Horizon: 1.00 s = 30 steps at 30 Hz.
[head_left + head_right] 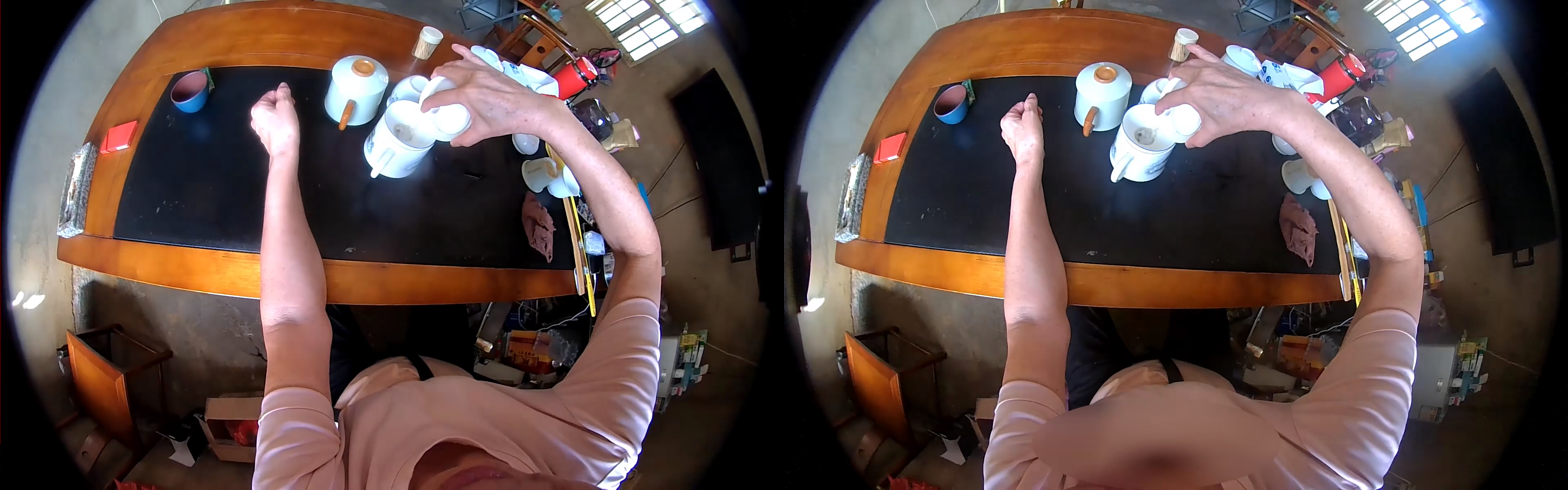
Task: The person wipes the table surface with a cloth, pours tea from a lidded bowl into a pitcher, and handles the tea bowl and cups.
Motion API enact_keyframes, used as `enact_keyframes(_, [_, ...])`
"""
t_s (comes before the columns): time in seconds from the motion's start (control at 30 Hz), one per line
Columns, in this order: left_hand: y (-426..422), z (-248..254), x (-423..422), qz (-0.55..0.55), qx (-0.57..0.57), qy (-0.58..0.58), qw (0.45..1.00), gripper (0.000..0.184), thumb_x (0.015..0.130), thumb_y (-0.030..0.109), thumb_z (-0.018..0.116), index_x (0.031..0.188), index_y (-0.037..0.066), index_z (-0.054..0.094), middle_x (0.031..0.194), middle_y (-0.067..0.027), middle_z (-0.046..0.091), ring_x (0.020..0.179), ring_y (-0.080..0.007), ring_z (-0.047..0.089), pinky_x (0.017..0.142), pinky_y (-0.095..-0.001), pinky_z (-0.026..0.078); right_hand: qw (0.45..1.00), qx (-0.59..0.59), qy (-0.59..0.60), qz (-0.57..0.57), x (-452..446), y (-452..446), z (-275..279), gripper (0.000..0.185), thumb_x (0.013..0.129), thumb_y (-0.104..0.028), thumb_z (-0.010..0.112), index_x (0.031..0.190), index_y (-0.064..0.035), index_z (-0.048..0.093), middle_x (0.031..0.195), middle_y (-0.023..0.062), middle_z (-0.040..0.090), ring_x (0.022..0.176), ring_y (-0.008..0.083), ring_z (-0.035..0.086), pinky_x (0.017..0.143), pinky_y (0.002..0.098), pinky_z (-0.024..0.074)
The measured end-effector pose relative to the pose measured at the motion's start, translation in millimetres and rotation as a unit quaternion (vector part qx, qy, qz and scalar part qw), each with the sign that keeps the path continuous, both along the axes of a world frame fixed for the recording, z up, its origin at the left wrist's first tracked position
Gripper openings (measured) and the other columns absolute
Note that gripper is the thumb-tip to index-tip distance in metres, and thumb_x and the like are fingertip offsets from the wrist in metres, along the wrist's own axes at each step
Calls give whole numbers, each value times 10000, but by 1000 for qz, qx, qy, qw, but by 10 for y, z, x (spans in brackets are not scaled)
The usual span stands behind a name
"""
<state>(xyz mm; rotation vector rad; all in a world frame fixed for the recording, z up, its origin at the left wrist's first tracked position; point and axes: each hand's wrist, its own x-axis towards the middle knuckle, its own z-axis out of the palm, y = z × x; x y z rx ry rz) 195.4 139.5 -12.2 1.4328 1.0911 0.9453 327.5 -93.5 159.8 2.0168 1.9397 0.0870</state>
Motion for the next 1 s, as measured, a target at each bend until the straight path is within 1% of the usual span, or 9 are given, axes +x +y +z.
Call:
enact_keyframes(0.17, [18, -47, 19, 1, 0, -14, 1000, 320, 909, 267, 626, 743, -2, 674, 712, -123, 680, 661, -219, 630, 701, -367, 494, 1000, -19, 3, -11, -30, 33, 24, 541, 606, -305, 874, 1115, -244, 701, 1236, 124, 592, 1282, 294, 483, 1207, 525, 82])
enact_keyframes(0.33, [6, -28, 10, 2, -5, -8, 1000, 319, 907, 273, 627, 755, -4, 675, 725, -122, 684, 675, -216, 634, 713, -366, 494, 1000, -10, 6, -1, -44, 44, 48, 523, 606, -298, 878, 1098, -235, 713, 1219, 131, 600, 1269, 292, 492, 1209, 519, 67])
enact_keyframes(0.43, [10, -19, 5, -5, -10, -3, 1000, 317, 907, 275, 627, 764, -4, 676, 735, -120, 688, 678, -216, 636, 716, -365, 495, 999, 12, 2, 50, -24, 44, 59, 499, 648, -259, 865, 1116, -179, 712, 1137, 166, 643, 1170, 308, 565, 1192, 534, 117])
enact_keyframes(0.63, [14, -55, 24, 2, -9, -15, 1000, 311, 906, 273, 626, 766, 0, 678, 742, -119, 690, 691, -212, 643, 719, -362, 497, 998, -10, -26, 63, -128, 105, 158, 481, 647, -241, 868, 1101, -184, 719, 1117, 167, 646, 1157, 305, 577, 1189, 533, 124])
enact_keyframes(0.83, [20, -41, 19, -5, -17, -7, 1000, 313, 906, 277, 627, 764, 4, 678, 739, -116, 690, 696, -217, 645, 722, -364, 498, 993, -27, -77, 80, -218, 169, 230, 451, 667, -179, 859, 1096, -188, 723, 1090, 161, 641, 1148, 285, 574, 1191, 529, 110])
enact_keyframes(0.93, [15, -29, 13, -4, -22, -5, 1000, 313, 905, 277, 627, 760, 4, 676, 736, -115, 688, 694, -220, 644, 720, -366, 497, 993, -57, -97, 26, -311, 208, 276, 474, 622, -218, 880, 1072, -195, 733, 1182, 143, 600, 1235, 250, 520, 1225, 444, 78])
enact_keyframes(1.0, [5, -17, 7, -4, -21, -6, 1000, 315, 905, 277, 628, 756, 5, 674, 733, -115, 687, 693, -220, 643, 720, -366, 497, 992, -57, -108, 27, -328, 218, 283, 479, 618, -219, 884, 1072, -199, 732, 1200, 141, 593, 1255, 246, 505, 1226, 442, 79])
